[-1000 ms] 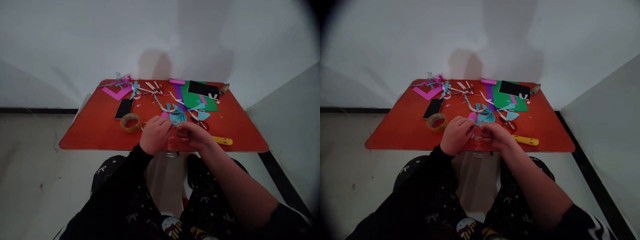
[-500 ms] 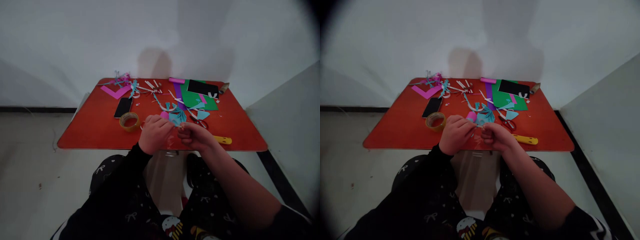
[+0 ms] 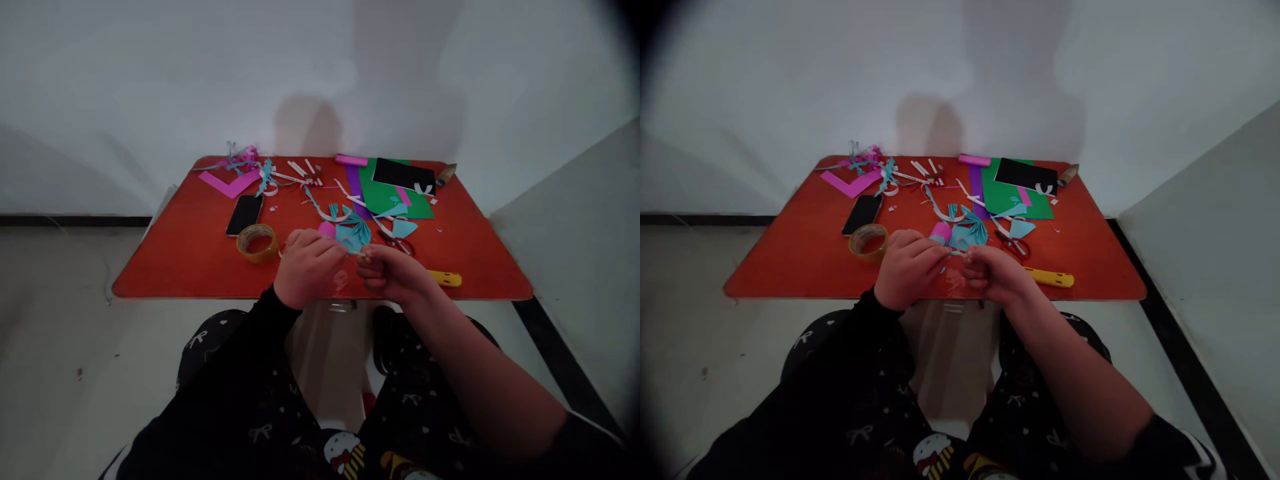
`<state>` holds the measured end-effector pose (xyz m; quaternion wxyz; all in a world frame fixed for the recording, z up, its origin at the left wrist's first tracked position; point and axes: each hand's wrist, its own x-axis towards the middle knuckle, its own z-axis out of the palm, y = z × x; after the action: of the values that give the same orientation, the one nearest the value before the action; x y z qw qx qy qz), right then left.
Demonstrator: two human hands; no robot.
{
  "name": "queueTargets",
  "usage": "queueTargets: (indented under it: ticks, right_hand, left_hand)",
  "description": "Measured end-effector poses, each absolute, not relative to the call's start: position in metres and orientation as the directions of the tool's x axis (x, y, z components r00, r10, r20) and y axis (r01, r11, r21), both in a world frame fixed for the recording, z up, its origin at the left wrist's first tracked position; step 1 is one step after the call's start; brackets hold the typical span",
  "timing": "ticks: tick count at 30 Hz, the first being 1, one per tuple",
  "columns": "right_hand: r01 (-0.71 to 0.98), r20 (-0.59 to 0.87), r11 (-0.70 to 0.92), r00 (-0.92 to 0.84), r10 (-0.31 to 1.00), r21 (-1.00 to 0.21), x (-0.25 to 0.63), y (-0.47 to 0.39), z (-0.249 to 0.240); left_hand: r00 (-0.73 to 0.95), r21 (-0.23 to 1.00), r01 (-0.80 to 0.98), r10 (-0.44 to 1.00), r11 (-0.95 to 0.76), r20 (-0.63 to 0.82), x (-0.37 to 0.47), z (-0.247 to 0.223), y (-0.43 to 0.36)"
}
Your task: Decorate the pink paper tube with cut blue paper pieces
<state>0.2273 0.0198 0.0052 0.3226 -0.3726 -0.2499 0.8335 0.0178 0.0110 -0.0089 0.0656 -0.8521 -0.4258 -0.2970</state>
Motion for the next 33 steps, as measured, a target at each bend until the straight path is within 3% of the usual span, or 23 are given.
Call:
queueTargets:
  ticks: [15, 22, 25, 29, 33]
  right_hand:
    - [-0.355, -0.457, -0.615, -0.437, 0.775, -0.704, 0.231, 0.021, 0.0]
    - [-0.315, -0.409, -0.524, -0.364, 0.837, -0.792, 0.232, 0.018, 0.004]
    - [-0.314, -0.395, -0.496, -0.333, 0.856, -0.809, 0.237, 0.019, 0.006]
    - [-0.342, -0.322, -0.37, -0.19, 0.927, -0.864, 0.245, 0.02, 0.009]
    - [-0.226, -0.254, -0.29, -0.174, 0.951, -0.93, 0.242, 0.014, 0.004]
  left_hand:
    - [0.478, 0.115, 0.75, 0.654, -0.651, 0.587, 0.017, -0.012, 0.013]
    - [0.48, 0.156, 0.71, 0.634, -0.687, 0.606, 0.019, -0.01, 0.013]
    - [0.424, 0.267, 0.695, 0.68, -0.667, 0.598, 0.017, -0.011, 0.014]
    - [0.174, 0.531, 0.662, 0.797, -0.529, 0.578, 0.01, -0.014, 0.013]
    - [0.001, 0.818, 0.449, 0.916, -0.359, 0.401, 0.01, -0.016, 0.009]
